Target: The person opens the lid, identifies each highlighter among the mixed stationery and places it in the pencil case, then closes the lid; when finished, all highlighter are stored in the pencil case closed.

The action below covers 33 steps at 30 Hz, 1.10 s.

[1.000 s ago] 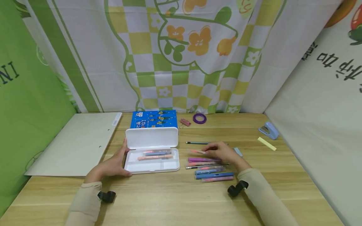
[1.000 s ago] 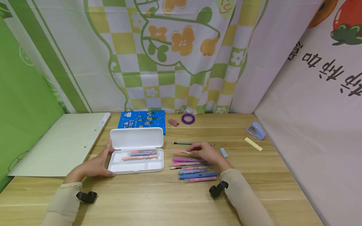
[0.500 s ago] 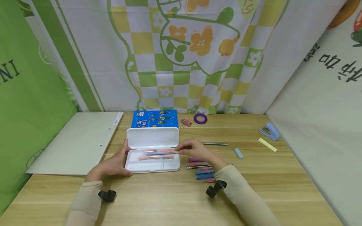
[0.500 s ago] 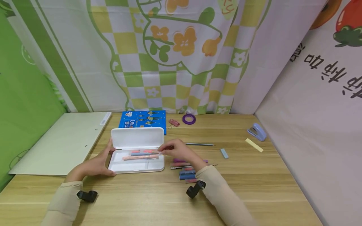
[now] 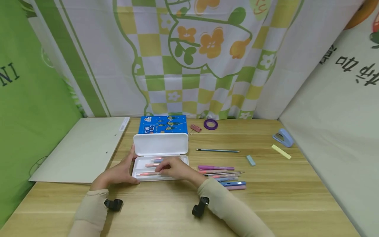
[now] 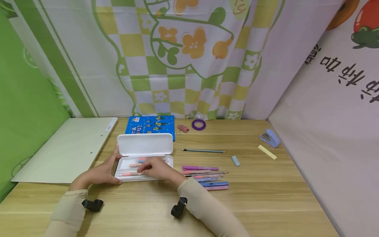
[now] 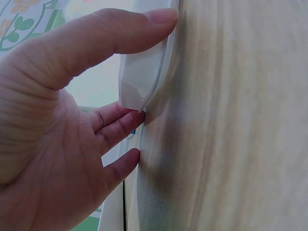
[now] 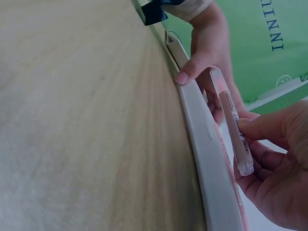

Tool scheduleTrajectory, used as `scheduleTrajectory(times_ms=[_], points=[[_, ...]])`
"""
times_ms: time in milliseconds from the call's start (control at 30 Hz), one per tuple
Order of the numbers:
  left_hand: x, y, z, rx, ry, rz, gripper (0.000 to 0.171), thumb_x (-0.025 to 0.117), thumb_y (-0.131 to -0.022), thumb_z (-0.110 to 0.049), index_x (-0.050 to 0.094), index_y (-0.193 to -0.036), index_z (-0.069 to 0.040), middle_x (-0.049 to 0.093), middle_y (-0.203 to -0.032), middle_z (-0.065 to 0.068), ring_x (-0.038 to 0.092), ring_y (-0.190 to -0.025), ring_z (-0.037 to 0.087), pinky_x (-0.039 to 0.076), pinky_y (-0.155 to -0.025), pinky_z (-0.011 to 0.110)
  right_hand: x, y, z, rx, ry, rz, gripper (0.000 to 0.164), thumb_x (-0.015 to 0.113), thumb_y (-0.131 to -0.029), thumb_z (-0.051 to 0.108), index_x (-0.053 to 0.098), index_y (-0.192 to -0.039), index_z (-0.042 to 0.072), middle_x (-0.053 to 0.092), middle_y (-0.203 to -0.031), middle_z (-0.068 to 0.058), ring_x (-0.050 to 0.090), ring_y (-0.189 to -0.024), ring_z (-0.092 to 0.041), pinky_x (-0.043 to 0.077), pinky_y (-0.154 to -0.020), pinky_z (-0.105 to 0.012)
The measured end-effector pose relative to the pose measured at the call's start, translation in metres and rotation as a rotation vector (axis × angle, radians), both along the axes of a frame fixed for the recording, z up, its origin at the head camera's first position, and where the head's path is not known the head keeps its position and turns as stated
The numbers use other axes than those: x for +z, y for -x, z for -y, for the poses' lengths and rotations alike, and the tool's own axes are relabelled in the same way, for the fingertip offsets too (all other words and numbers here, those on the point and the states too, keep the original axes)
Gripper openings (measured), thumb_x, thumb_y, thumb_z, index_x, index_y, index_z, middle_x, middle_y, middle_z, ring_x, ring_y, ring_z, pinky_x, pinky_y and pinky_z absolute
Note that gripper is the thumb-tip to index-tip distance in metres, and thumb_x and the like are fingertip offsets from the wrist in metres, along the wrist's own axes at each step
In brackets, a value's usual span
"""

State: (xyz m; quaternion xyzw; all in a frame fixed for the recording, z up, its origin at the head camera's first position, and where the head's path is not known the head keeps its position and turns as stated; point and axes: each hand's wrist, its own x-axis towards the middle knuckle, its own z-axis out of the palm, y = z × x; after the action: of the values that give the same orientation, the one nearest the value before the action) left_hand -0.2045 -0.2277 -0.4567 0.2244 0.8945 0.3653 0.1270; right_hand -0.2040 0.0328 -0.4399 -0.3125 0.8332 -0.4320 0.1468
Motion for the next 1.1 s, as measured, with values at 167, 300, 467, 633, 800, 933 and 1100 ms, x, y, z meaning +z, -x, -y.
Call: scheduleTrajectory(times_ms=[167, 300, 467, 633, 800, 933, 1100], points=[[0.0, 0.002, -0.001, -0.001, 0.007, 0.003, 0.139, 0.087, -0.063, -0.027, -0.022, -0.144, 0.002, 0.036, -0.132, 0.025, 0.028, -0.128, 0.041, 0.014, -0.108, 0.06, -0.004, -0.001, 0.006, -0.042, -0.022, -0.023, 0.013, 0.064, -0.087, 0.0, 0.075, -0.091, 0.005, 0.069, -0.091, -0.003, 0.055, -0.086, -0.008, 0.045, -0.081, -0.021], [0.0, 0.002, 0.001, -0.002, 0.01, 0.0, 0.138, 0.087, -0.064, -0.028, -0.022, -0.144, 0.004, 0.036, -0.132, 0.026, 0.027, -0.128, 0.041, 0.014, -0.107, 0.061, -0.005, -0.003, 0.01, -0.051, -0.093, -0.068, 0.012, 0.064, -0.087, 0.003, 0.075, -0.091, 0.008, 0.067, -0.091, 0.0, 0.055, -0.086, -0.006, 0.045, -0.081, -0.019], [-0.001, 0.001, 0.002, 0.004, 0.011, 0.007, 0.138, 0.086, -0.064, -0.028, -0.023, -0.143, 0.003, 0.036, -0.132, 0.025, 0.028, -0.127, 0.04, 0.015, -0.108, 0.06, -0.004, -0.008, 0.018, -0.018, -0.149, -0.157, 0.011, 0.065, -0.086, 0.004, 0.075, -0.089, 0.006, 0.069, -0.087, 0.0, 0.057, -0.082, -0.004, 0.045, -0.075, -0.015], [0.001, 0.0, 0.003, -0.006, 0.0, 0.007, 0.139, 0.086, -0.064, -0.028, -0.023, -0.143, 0.004, 0.035, -0.133, 0.027, 0.027, -0.128, 0.042, 0.014, -0.107, 0.061, -0.004, -0.011, 0.022, -0.023, -0.175, -0.196, 0.013, 0.064, -0.085, 0.001, 0.075, -0.091, 0.006, 0.07, -0.088, 0.0, 0.059, -0.083, -0.004, 0.046, -0.074, -0.014], [0.001, -0.001, 0.003, -0.009, -0.002, 0.0, 0.139, 0.086, -0.064, -0.027, -0.024, -0.143, 0.003, 0.035, -0.134, 0.028, 0.025, -0.128, 0.042, 0.014, -0.106, 0.062, -0.007, -0.01, 0.018, -0.034, -0.152, -0.152, 0.014, 0.064, -0.087, 0.003, 0.075, -0.094, 0.007, 0.07, -0.091, 0.002, 0.059, -0.086, -0.005, 0.046, -0.078, -0.016], [0.0, -0.001, 0.002, -0.013, -0.002, -0.001, 0.139, 0.086, -0.064, -0.027, -0.024, -0.143, 0.003, 0.036, -0.132, 0.027, 0.027, -0.127, 0.041, 0.015, -0.106, 0.062, -0.006, -0.007, 0.004, -0.068, -0.038, 0.004, 0.013, 0.064, -0.088, 0.006, 0.075, -0.095, 0.007, 0.069, -0.093, 0.003, 0.056, -0.086, -0.004, 0.046, -0.079, -0.018], [0.002, 0.0, 0.0, -0.02, -0.01, -0.001, 0.139, 0.087, -0.063, -0.025, -0.023, -0.143, 0.004, 0.036, -0.131, 0.026, 0.028, -0.126, 0.041, 0.015, -0.107, 0.062, 0.007, -0.006, -0.03, -0.069, 0.123, 0.127, 0.015, 0.061, -0.09, 0.004, 0.071, -0.1, -0.001, 0.069, -0.099, -0.007, 0.06, -0.089, -0.01, 0.049, -0.079, -0.021]])
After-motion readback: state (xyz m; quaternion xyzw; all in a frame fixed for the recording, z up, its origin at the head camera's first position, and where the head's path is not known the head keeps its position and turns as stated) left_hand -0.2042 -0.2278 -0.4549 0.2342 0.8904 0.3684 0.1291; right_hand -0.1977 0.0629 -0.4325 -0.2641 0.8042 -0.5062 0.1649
